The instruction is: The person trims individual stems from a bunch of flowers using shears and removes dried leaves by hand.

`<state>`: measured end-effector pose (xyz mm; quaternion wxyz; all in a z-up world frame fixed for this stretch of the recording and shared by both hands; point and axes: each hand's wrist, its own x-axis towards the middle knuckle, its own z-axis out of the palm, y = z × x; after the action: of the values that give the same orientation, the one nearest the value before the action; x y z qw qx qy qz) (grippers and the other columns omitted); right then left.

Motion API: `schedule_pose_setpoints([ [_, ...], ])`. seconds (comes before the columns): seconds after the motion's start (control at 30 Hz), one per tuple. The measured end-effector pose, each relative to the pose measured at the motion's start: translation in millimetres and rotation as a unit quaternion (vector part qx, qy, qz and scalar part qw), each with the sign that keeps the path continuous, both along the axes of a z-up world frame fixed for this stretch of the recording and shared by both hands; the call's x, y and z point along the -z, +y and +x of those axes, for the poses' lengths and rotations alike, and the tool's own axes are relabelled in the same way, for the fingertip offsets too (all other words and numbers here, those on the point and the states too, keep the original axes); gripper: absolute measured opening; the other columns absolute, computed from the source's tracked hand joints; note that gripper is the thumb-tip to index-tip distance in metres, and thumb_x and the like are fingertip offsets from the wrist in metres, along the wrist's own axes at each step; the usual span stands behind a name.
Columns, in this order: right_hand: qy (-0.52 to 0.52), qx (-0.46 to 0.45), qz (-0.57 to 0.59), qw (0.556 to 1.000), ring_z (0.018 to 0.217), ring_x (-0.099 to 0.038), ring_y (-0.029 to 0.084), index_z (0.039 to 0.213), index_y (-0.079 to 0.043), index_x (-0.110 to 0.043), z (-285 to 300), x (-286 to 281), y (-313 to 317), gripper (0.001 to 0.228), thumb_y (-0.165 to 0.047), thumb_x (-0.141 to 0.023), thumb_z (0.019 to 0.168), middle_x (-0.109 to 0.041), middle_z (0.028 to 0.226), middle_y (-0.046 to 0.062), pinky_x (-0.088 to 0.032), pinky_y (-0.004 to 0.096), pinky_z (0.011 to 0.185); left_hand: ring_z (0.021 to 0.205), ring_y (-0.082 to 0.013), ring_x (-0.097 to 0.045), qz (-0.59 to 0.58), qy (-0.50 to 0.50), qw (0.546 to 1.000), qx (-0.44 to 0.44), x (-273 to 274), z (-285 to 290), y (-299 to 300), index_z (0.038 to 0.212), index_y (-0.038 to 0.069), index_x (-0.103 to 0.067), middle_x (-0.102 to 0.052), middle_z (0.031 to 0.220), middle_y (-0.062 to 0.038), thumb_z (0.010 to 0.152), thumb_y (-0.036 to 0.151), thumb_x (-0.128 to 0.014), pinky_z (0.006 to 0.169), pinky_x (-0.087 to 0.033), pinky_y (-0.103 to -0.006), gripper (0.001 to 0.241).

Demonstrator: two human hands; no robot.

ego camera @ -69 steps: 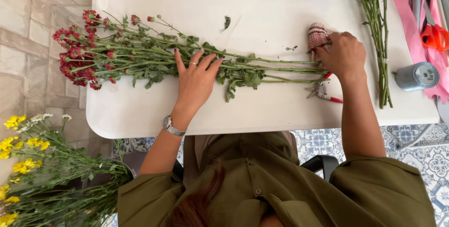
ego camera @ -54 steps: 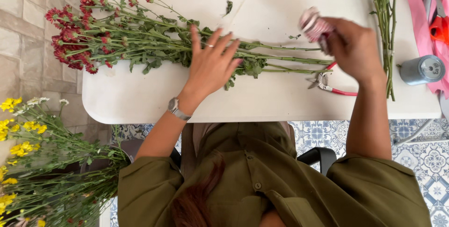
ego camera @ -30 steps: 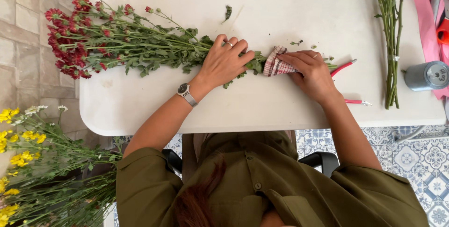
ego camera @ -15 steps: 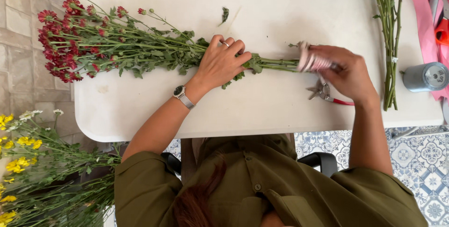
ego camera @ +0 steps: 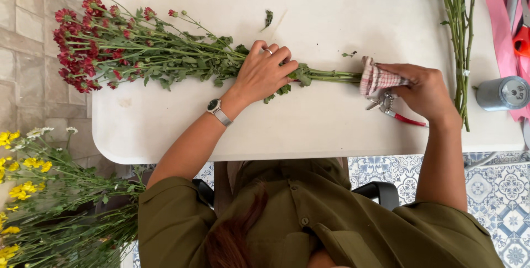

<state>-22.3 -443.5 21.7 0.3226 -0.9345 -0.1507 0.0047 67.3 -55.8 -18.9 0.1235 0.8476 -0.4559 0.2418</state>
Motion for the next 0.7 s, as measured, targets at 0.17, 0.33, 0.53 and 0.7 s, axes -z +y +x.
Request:
schedule_pose_setpoints([
  [0.17, -0.059, -0.047, -0.023, 0.997, 0.115, -0.070, 0.029, 0.133, 0.000, -0.070, 5, -37, 51, 0.053, 0.015, -0.072, 0.082, -0.073, 0.129, 0.018, -0.056, 0.040, 0.100, 0.076, -0.0197, -0.054, 0.013, 0.000, 1.000, -0.001, 1, 1, 1, 0.090, 0.018, -0.062, -0.056, 0.094, 0.000, 0.086, 0.027, -0.083, 0.080, -0.038, -0.0368, 0.024],
  [0.33, -0.117, -0.149, -0.100, 0.977, 0.108, -0.066, 0.041, 0.146, -0.008, -0.060, 20, 9, 67, 0.076, 0.014, -0.070, 0.074, -0.070, 0.133, 0.017, -0.052, 0.050, 0.096, 0.077, -0.0194, -0.055, 0.025, 0.002, 1.000, -0.004, 1, 1, 2, 0.093, 0.017, -0.062, -0.056, 0.095, 0.000, 0.089, 0.038, -0.083, 0.082, -0.039, -0.0375, 0.030],
  [0.53, -0.043, -0.081, 0.016, 0.996, 0.112, -0.066, 0.053, 0.131, 0.000, -0.070, 13, -4, 54, 0.054, 0.019, -0.068, 0.080, -0.073, 0.119, 0.026, -0.051, 0.062, 0.097, 0.088, -0.0217, -0.053, -0.029, 0.065, 0.997, 0.031, 21, 7, 1, 0.104, 0.020, -0.059, -0.045, 0.094, 0.003, 0.090, 0.035, -0.077, 0.094, -0.038, -0.0455, 0.027],
  [0.7, -0.053, -0.050, -0.049, 0.996, 0.115, -0.070, 0.027, 0.140, -0.007, -0.068, 9, -5, 42, 0.073, 0.012, -0.077, 0.070, -0.071, 0.133, 0.014, -0.057, 0.039, 0.097, 0.077, -0.0197, -0.055, 0.018, 0.018, 1.000, -0.007, 1, 0, 1, 0.095, 0.018, -0.062, -0.054, 0.093, 0.000, 0.088, 0.046, -0.082, 0.082, -0.038, -0.0369, 0.035],
])
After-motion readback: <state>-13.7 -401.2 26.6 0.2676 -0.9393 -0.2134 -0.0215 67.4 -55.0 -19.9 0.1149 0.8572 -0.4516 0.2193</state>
